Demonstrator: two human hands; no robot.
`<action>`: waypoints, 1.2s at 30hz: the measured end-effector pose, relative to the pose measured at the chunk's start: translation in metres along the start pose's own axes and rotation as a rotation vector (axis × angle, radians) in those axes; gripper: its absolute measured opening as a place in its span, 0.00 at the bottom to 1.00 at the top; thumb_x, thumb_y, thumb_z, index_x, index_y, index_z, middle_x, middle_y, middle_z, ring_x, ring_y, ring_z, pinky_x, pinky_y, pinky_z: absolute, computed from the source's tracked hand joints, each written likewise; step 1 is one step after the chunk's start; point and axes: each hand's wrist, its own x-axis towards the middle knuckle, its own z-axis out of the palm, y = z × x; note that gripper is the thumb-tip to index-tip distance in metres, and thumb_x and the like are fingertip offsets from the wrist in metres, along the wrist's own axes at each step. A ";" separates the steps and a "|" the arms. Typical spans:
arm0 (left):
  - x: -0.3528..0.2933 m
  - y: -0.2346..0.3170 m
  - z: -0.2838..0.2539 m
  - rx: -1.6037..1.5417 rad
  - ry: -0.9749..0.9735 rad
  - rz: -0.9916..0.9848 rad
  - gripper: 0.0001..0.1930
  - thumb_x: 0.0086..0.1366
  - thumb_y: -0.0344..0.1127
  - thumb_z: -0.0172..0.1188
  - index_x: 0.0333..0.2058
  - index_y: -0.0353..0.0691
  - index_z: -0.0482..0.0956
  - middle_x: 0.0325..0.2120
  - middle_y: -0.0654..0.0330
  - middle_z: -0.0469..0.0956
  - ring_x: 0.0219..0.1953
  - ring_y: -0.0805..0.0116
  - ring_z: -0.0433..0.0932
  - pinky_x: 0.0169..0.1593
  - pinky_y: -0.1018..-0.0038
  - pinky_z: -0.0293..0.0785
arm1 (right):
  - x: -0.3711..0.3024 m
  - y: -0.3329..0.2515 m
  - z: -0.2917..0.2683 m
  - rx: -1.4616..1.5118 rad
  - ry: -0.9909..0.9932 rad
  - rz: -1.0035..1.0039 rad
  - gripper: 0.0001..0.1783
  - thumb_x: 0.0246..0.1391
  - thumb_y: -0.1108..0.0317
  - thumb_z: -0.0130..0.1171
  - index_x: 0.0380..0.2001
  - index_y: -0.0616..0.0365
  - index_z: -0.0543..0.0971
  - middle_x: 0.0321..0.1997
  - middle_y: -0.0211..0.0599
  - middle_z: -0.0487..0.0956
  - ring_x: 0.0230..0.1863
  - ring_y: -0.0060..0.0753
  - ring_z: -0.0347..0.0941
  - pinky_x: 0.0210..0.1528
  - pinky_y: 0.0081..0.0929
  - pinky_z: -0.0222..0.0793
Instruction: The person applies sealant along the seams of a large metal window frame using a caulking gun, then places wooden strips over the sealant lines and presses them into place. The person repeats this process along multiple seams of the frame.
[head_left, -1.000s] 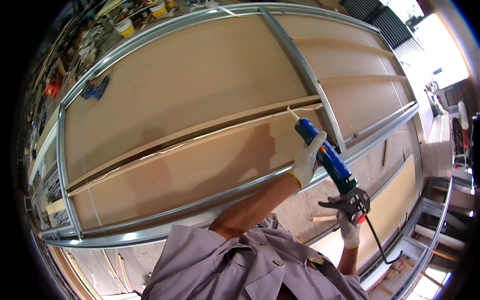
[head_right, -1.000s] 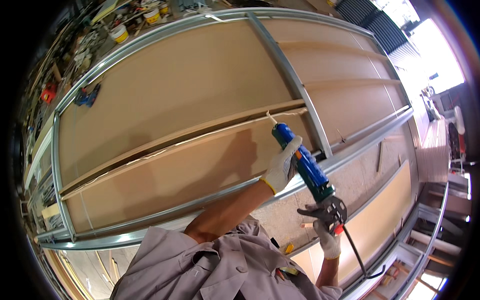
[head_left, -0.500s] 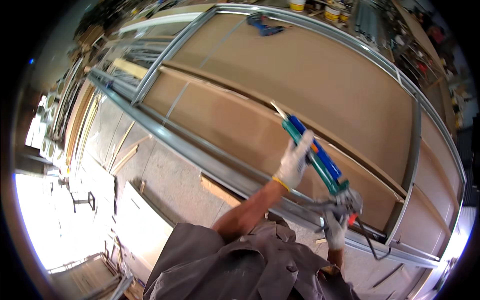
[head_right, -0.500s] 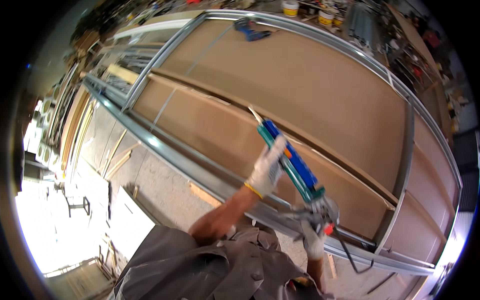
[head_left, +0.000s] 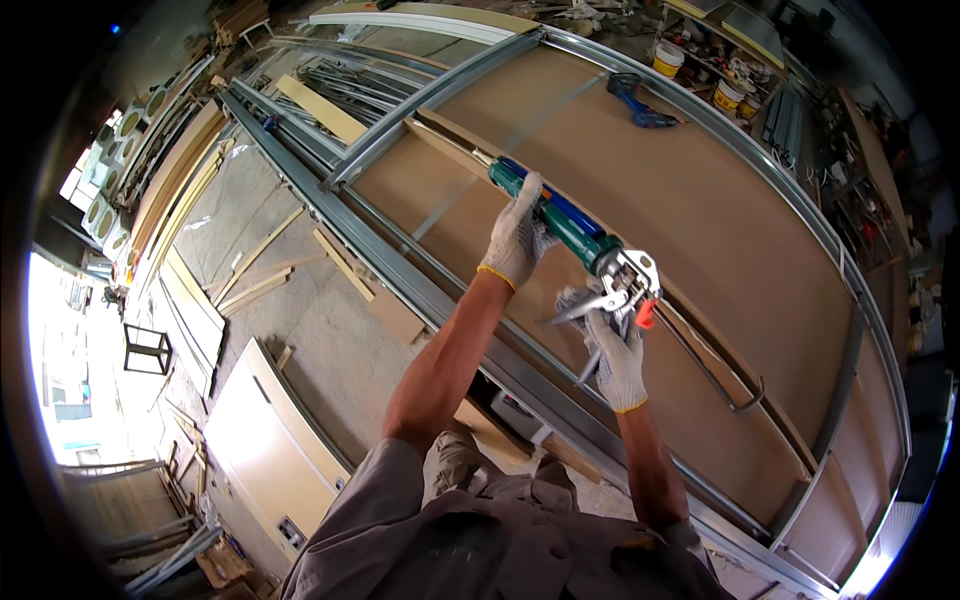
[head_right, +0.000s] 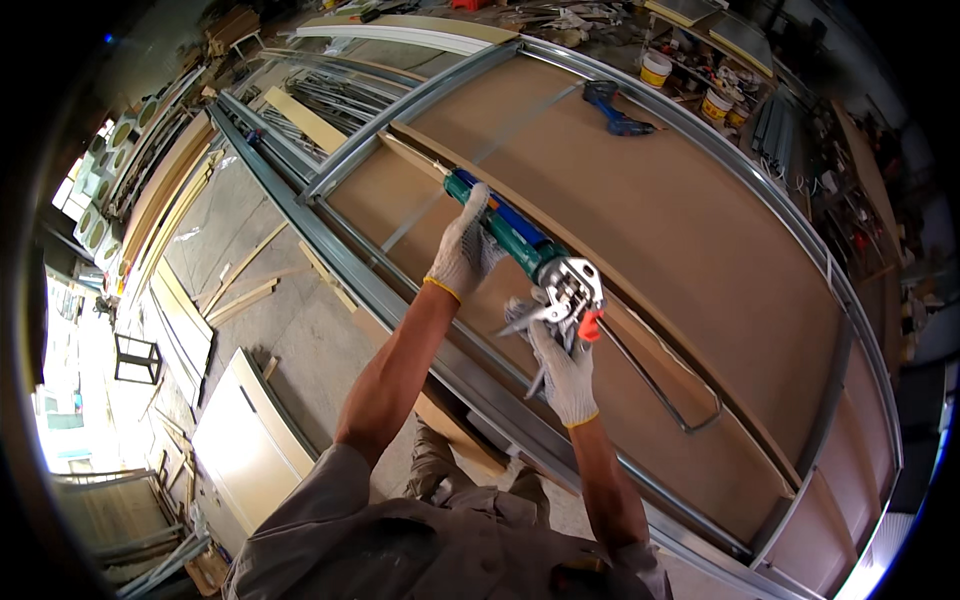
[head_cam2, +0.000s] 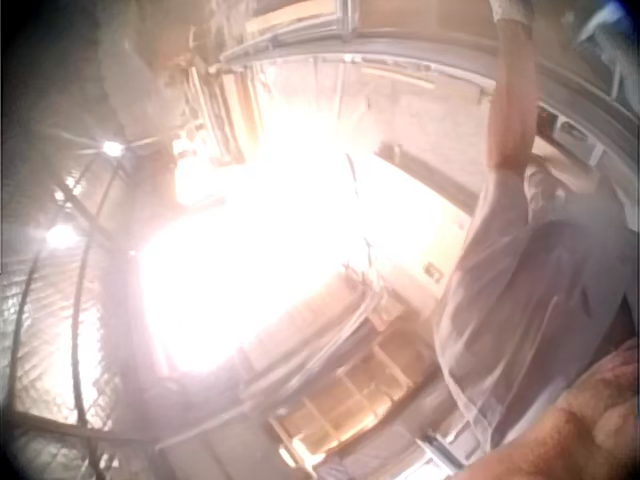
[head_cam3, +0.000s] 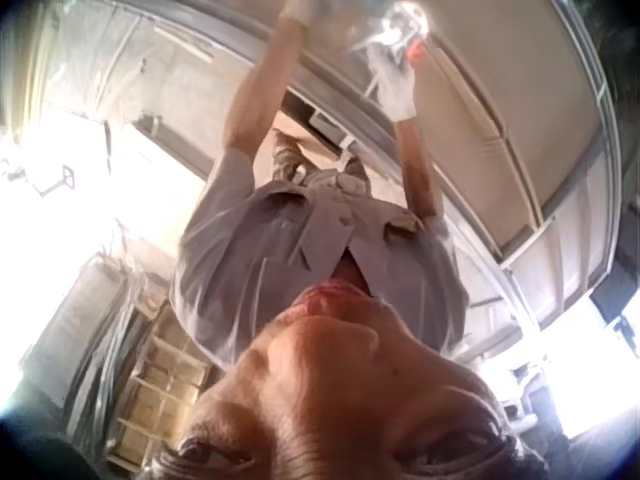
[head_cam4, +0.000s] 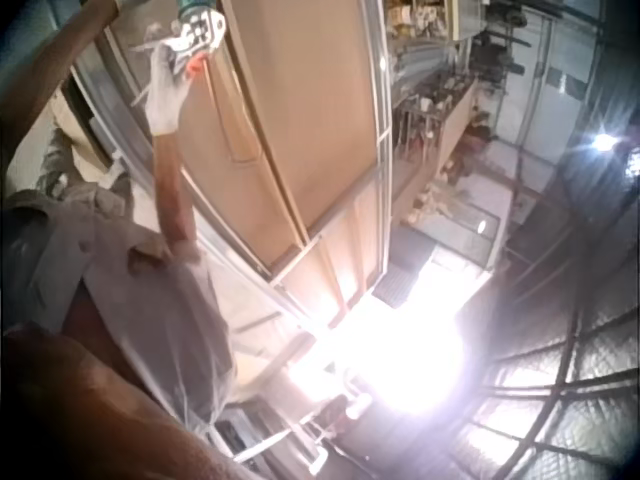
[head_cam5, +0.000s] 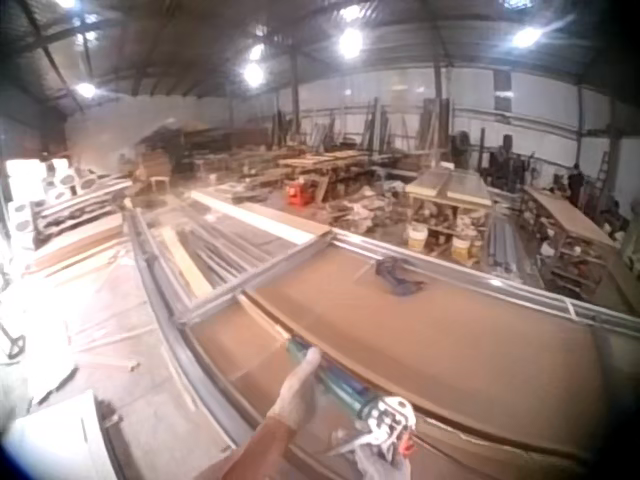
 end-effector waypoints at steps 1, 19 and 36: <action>0.017 0.019 -0.016 -0.011 -0.005 0.011 0.27 0.71 0.57 0.67 0.53 0.39 0.75 0.43 0.60 0.81 0.43 0.63 0.85 0.50 0.63 0.86 | 0.026 0.023 0.019 0.068 -0.019 -0.030 0.22 0.71 0.73 0.59 0.66 0.58 0.73 0.59 0.43 0.84 0.57 0.31 0.83 0.50 0.23 0.78; 0.253 0.187 -0.209 0.080 0.034 -0.128 0.36 0.66 0.63 0.70 0.55 0.35 0.74 0.45 0.57 0.76 0.44 0.62 0.82 0.51 0.59 0.84 | 0.280 0.141 0.227 0.173 0.178 -0.063 0.17 0.69 0.74 0.58 0.60 0.62 0.75 0.56 0.50 0.83 0.57 0.49 0.82 0.63 0.50 0.80; 0.266 0.174 -0.216 0.049 0.049 -0.189 0.28 0.65 0.61 0.72 0.46 0.42 0.78 0.36 0.62 0.75 0.38 0.65 0.82 0.47 0.63 0.84 | 0.284 0.144 0.230 0.183 0.196 -0.076 0.17 0.69 0.75 0.58 0.59 0.61 0.75 0.50 0.46 0.83 0.54 0.49 0.83 0.64 0.50 0.79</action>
